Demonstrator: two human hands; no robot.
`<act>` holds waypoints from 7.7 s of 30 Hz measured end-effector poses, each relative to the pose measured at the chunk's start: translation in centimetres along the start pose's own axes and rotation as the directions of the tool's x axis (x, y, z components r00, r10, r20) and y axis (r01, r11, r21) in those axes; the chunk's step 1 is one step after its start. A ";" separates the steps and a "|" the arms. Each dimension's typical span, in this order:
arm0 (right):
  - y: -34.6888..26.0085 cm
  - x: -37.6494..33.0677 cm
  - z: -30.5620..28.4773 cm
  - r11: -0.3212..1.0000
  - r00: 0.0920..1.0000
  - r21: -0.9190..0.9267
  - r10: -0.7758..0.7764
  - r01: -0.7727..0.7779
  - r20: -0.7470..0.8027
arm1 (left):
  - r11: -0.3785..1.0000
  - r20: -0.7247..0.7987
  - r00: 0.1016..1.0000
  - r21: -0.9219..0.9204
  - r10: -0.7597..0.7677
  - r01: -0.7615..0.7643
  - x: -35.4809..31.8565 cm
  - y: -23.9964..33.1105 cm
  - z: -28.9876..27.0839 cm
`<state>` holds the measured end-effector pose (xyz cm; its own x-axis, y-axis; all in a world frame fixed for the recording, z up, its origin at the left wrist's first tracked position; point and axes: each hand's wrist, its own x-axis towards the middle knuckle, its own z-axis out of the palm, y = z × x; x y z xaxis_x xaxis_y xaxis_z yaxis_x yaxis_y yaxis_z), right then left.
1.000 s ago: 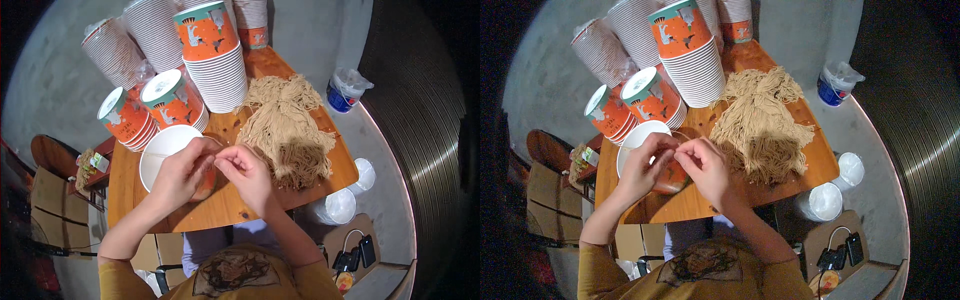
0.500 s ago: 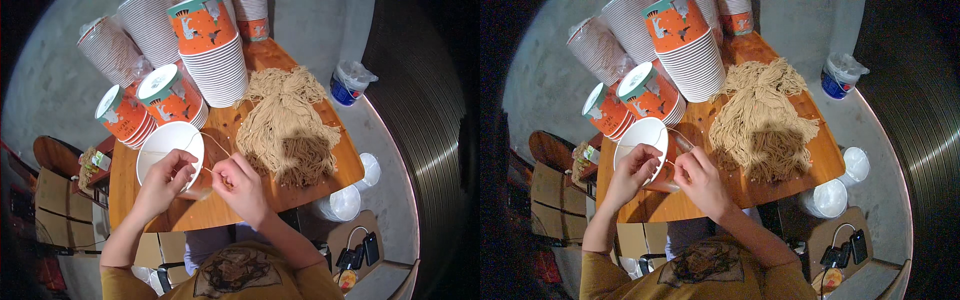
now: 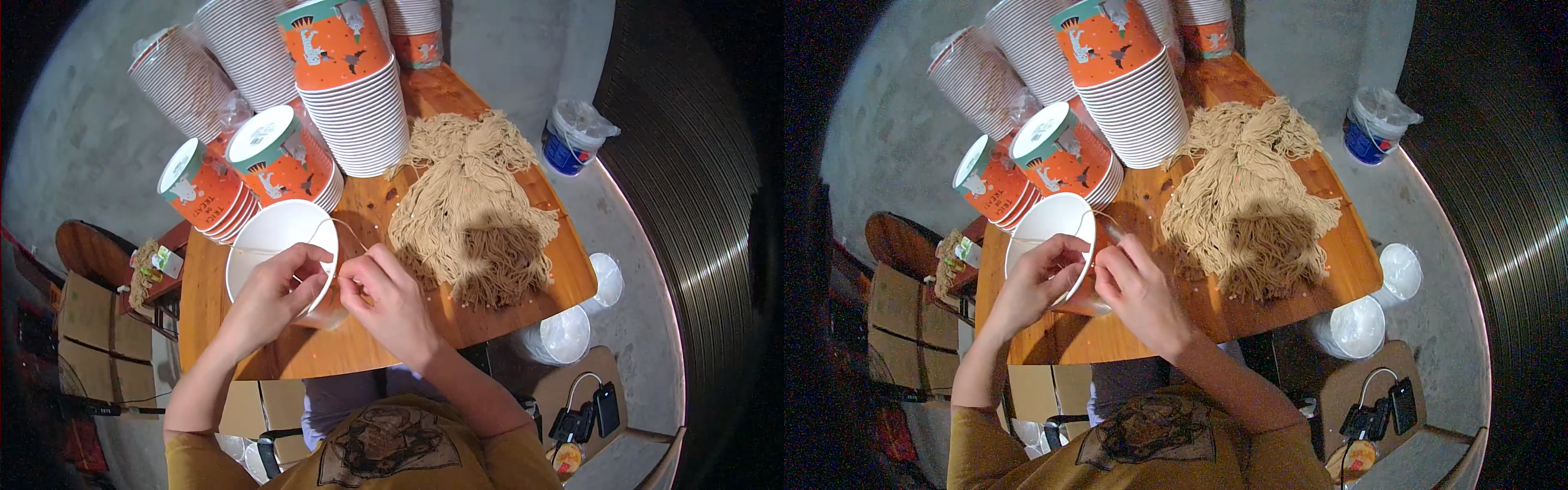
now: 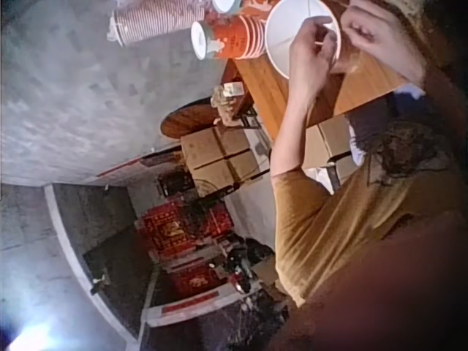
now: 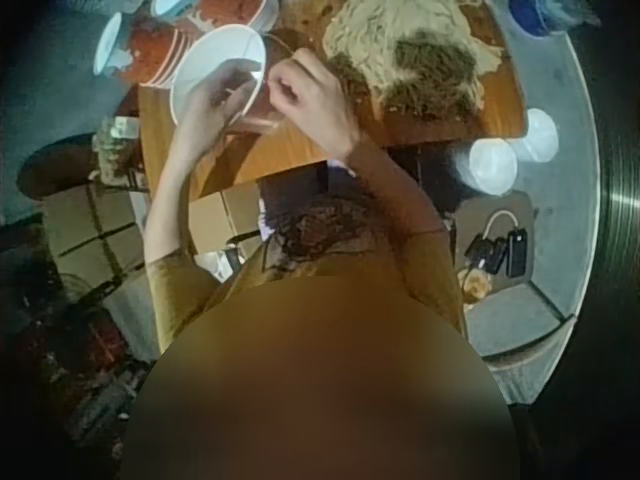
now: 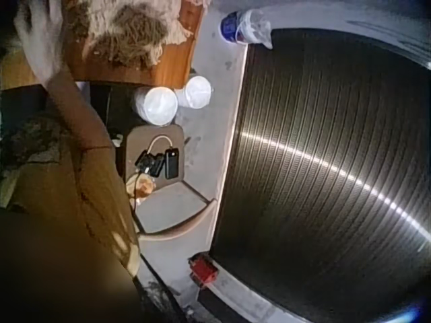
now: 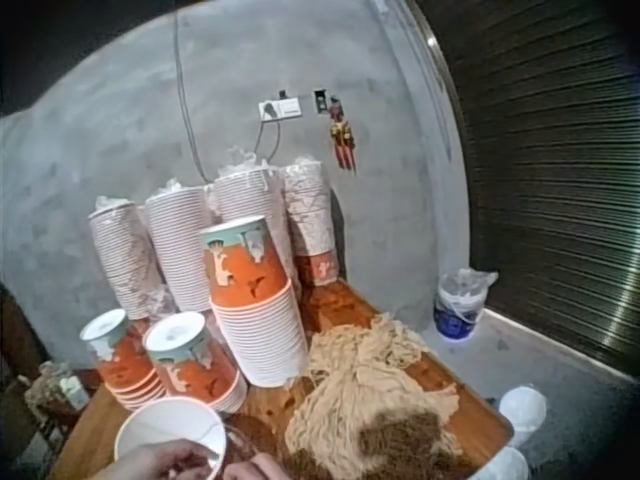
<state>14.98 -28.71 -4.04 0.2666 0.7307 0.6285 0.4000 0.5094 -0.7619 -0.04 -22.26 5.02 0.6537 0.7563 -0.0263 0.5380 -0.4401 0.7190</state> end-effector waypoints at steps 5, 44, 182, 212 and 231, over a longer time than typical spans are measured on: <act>-0.1 0.2 0.1 1.000 1.000 -0.004 -0.006 0.006 0.013 | 1.000 0.054 0.998 -0.012 0.026 -0.026 0.5 -0.9 0.1; -3.6 6.9 -6.4 0.972 0.778 0.155 0.040 -0.175 0.627 | 0.854 0.097 0.994 -0.520 0.055 0.004 2.8 -1.3 1.4; 0.5 -0.4 -3.2 0.777 0.874 0.409 0.466 -0.479 0.138 | 0.830 0.079 0.979 -0.546 0.186 -0.114 2.7 0.5 2.8; -0.6 -0.5 -3.1 0.997 0.994 -0.040 0.062 -0.066 -0.089 | 0.988 0.085 0.994 -0.143 0.066 -0.054 1.5 1.8 2.3; -0.4 -0.9 -3.0 0.995 0.990 -0.044 0.082 -0.087 -0.114 | 0.994 0.028 0.996 -0.076 0.087 -0.084 1.2 2.8 2.1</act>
<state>17.20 -30.87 -3.83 0.3968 0.7131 0.5779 0.4133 0.4234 -0.8062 3.39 -23.56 5.50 0.7123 0.7016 0.0170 0.4388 -0.4641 0.7695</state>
